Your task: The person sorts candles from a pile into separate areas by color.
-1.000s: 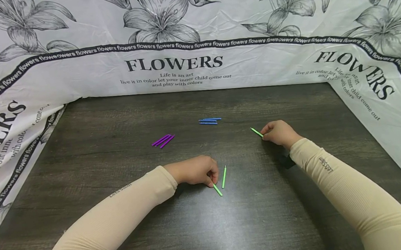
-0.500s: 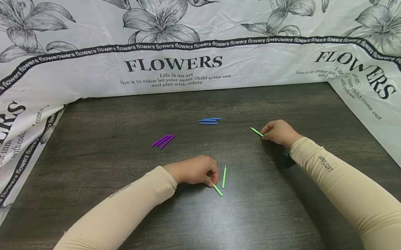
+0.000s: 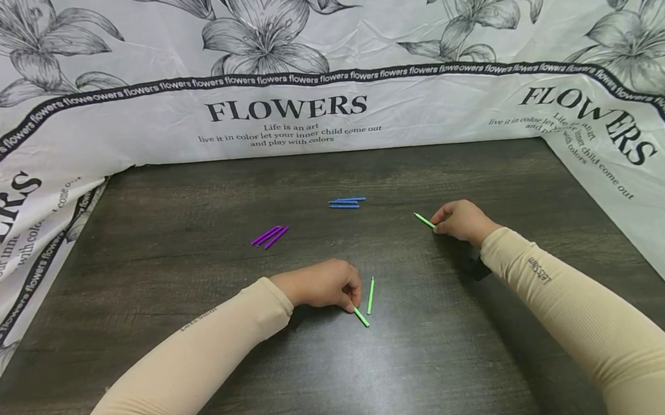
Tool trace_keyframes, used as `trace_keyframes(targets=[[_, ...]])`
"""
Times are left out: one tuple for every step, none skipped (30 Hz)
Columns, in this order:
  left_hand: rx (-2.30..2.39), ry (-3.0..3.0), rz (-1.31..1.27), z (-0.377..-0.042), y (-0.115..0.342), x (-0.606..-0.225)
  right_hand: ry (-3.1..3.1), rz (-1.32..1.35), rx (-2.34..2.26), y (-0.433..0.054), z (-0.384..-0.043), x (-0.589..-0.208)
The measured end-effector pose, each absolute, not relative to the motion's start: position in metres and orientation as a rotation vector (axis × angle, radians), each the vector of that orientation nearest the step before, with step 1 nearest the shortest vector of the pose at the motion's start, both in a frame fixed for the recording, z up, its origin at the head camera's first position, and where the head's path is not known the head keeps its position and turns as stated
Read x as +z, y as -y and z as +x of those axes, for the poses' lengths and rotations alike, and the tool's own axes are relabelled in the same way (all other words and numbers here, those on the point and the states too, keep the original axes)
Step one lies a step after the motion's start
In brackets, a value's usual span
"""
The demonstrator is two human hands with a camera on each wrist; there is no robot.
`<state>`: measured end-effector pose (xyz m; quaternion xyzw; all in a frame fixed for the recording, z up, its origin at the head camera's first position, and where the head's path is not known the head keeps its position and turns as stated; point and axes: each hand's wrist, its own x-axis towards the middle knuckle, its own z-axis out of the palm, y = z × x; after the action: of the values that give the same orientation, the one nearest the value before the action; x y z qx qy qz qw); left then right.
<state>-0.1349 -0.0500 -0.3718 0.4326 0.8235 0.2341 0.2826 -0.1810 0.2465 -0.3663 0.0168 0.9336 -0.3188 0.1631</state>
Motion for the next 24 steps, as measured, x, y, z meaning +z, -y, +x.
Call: trace_keyframes(targets=[[0.627,-2.205,1.16,-0.135,0.05,-0.372,-2.662,0.045,-0.911,-0.247,-0.181,-0.366],[0.63,-2.204,1.161,-0.136,0.05,-0.372,-2.662,0.044,-0.913,-0.247,-0.181,-0.366],[0.632,-2.204,1.168,-0.136,0.05,-0.372,-2.663,0.041,-0.914,-0.247,-0.181,-0.366],[0.637,-2.204,1.175,-0.137,0.05,-0.372,-2.663,0.04,-0.913,-0.246,-0.181,-0.366],[0.64,-2.206,1.182,-0.138,0.05,-0.372,-2.662,0.038,-0.914,-0.246,-0.181,-0.365],[0.644,-2.21,1.19,-0.138,0.05,-0.372,-2.661,0.035,-0.915,-0.246,-0.181,-0.365],[0.648,-2.214,1.195,-0.139,0.05,-0.371,-2.66,0.034,-0.916,-0.246,-0.181,-0.364],[0.652,-2.218,1.2,-0.14,0.05,-0.37,-2.662,0.032,-0.915,-0.246,-0.181,-0.365],[0.655,-2.225,1.205,-0.141,0.051,-0.37,-2.663,0.03,-0.914,-0.245,-0.181,-0.364],[0.665,-2.229,1.206,-0.142,0.051,-0.368,-2.662,0.027,-0.915,-0.246,-0.181,-0.364],[0.669,-2.237,1.205,-0.143,0.051,-0.367,-2.662,0.025,-0.917,-0.246,-0.181,-0.364],[0.678,-2.243,1.202,-0.144,0.051,-0.366,-2.664,0.025,-0.916,-0.245,-0.181,-0.365],[0.69,-2.245,1.194,-0.145,0.051,-0.365,-2.667,0.024,-0.915,-0.245,-0.181,-0.365],[0.7,-2.25,1.188,-0.146,0.05,-0.364,-2.67,0.021,-0.915,-0.246,-0.181,-0.366],[0.706,-2.257,1.183,-0.148,0.05,-0.363,-2.671,0.021,-0.915,-0.246,-0.181,-0.366],[0.717,-2.26,1.177,-0.149,0.049,-0.362,-2.673,0.017,-0.916,-0.246,-0.181,-0.366],[0.723,-2.265,1.168,-0.15,0.048,-0.361,-2.673,0.018,-0.918,-0.246,-0.181,-0.366],[0.73,-2.268,1.162,-0.151,0.047,-0.36,-2.673,0.019,-0.919,-0.246,-0.181,-0.366],[0.735,-2.271,1.157,-0.153,0.046,-0.359,-2.674,0.019,-0.92,-0.246,-0.181,-0.366],[0.735,-2.277,1.156,-0.154,0.045,-0.358,-2.675,0.02,-0.921,-0.247,-0.181,-0.366],[0.741,-2.279,1.147,-0.155,0.044,-0.357,-2.674,0.022,-0.922,-0.247,-0.181,-0.366],[0.748,-2.279,1.139,-0.156,0.043,-0.356,-2.671,0.023,-0.925,-0.247,-0.181,-0.366],[0.749,-2.284,1.134,-0.157,0.043,-0.355,-2.67,0.028,-0.926,-0.247,-0.181,-0.367],[0.751,-2.288,1.129,-0.158,0.042,-0.354,-2.669,0.03,-0.925,-0.247,-0.181,-0.367]])
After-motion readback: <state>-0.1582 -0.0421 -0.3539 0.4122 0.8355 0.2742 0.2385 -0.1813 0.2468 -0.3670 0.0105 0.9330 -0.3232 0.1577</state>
